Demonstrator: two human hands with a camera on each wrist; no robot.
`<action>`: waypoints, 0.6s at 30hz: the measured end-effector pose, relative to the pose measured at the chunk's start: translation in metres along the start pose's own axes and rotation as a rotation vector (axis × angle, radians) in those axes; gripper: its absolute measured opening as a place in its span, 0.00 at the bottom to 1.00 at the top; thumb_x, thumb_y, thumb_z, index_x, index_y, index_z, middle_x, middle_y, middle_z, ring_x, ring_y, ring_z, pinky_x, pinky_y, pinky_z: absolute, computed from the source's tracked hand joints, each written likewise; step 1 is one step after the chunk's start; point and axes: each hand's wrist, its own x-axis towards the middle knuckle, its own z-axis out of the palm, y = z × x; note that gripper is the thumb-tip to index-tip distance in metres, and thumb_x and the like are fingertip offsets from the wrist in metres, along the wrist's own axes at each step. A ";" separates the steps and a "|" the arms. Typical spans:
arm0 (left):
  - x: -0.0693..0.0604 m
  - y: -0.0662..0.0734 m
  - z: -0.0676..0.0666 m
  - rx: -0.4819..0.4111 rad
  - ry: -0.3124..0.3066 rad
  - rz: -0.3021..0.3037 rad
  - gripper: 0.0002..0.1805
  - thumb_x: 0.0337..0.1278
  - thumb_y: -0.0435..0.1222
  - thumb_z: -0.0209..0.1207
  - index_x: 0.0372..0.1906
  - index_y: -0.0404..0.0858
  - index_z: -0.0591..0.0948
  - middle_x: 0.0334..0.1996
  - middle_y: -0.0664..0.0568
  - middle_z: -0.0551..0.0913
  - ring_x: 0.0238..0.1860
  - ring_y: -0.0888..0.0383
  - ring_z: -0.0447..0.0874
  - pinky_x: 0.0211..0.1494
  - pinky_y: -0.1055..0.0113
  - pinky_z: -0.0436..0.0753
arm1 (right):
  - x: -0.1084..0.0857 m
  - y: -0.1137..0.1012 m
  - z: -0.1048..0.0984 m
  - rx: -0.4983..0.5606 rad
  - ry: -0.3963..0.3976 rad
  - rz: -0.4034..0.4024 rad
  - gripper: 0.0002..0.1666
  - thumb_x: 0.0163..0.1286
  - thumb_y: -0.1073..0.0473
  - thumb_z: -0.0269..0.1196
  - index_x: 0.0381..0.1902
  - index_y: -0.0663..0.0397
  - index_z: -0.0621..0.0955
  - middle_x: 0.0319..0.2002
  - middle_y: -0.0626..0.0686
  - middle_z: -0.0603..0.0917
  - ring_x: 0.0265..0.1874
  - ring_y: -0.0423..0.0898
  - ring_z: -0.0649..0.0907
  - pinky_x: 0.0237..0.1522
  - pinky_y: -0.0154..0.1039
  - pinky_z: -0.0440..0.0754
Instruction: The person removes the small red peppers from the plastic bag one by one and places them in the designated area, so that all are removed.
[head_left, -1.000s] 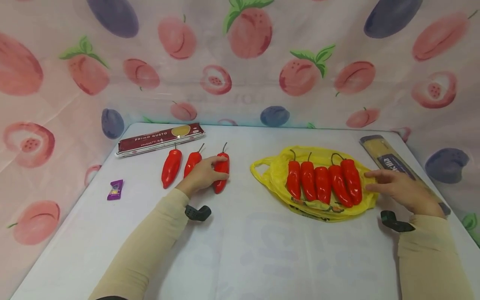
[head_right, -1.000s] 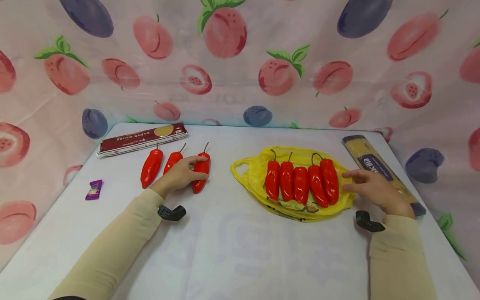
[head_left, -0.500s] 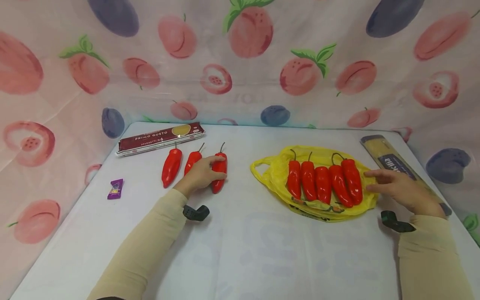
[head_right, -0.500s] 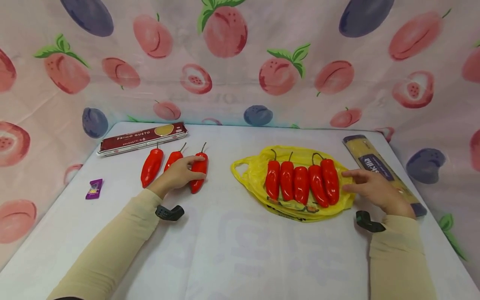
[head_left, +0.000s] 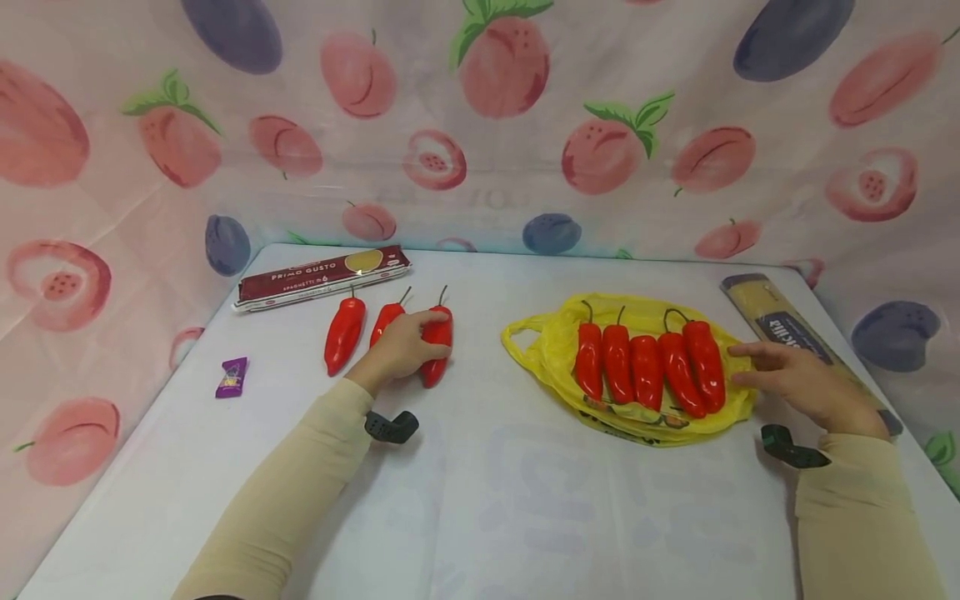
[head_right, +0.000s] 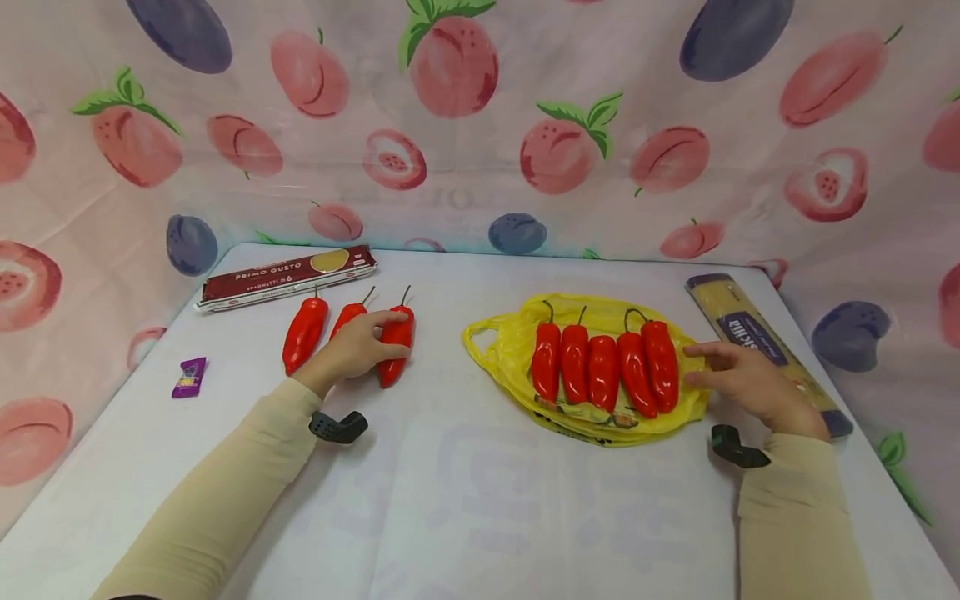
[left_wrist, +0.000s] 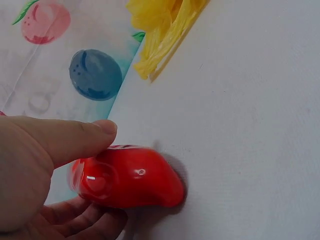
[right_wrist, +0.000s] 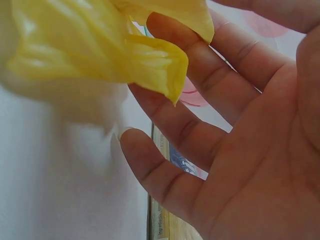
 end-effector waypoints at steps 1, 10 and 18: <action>0.000 0.000 0.000 -0.002 -0.001 -0.003 0.37 0.60 0.43 0.68 0.74 0.48 0.68 0.60 0.43 0.71 0.62 0.44 0.66 0.48 0.52 0.85 | 0.000 0.000 0.000 -0.001 0.001 -0.001 0.48 0.71 0.35 0.59 0.74 0.63 0.62 0.70 0.76 0.58 0.64 0.75 0.59 0.51 0.77 0.67; 0.005 0.000 0.005 -0.022 0.001 -0.029 0.38 0.60 0.43 0.68 0.74 0.48 0.68 0.61 0.43 0.71 0.63 0.45 0.66 0.49 0.52 0.85 | 0.000 0.000 0.000 0.011 0.002 0.026 0.52 0.68 0.33 0.60 0.75 0.62 0.61 0.69 0.77 0.57 0.64 0.77 0.58 0.51 0.78 0.65; -0.003 0.012 -0.008 0.002 0.062 0.056 0.38 0.60 0.44 0.68 0.74 0.47 0.67 0.61 0.44 0.73 0.62 0.45 0.68 0.51 0.51 0.84 | 0.001 0.001 -0.001 0.013 0.006 0.020 0.52 0.68 0.33 0.61 0.75 0.62 0.61 0.68 0.77 0.58 0.63 0.76 0.59 0.50 0.77 0.66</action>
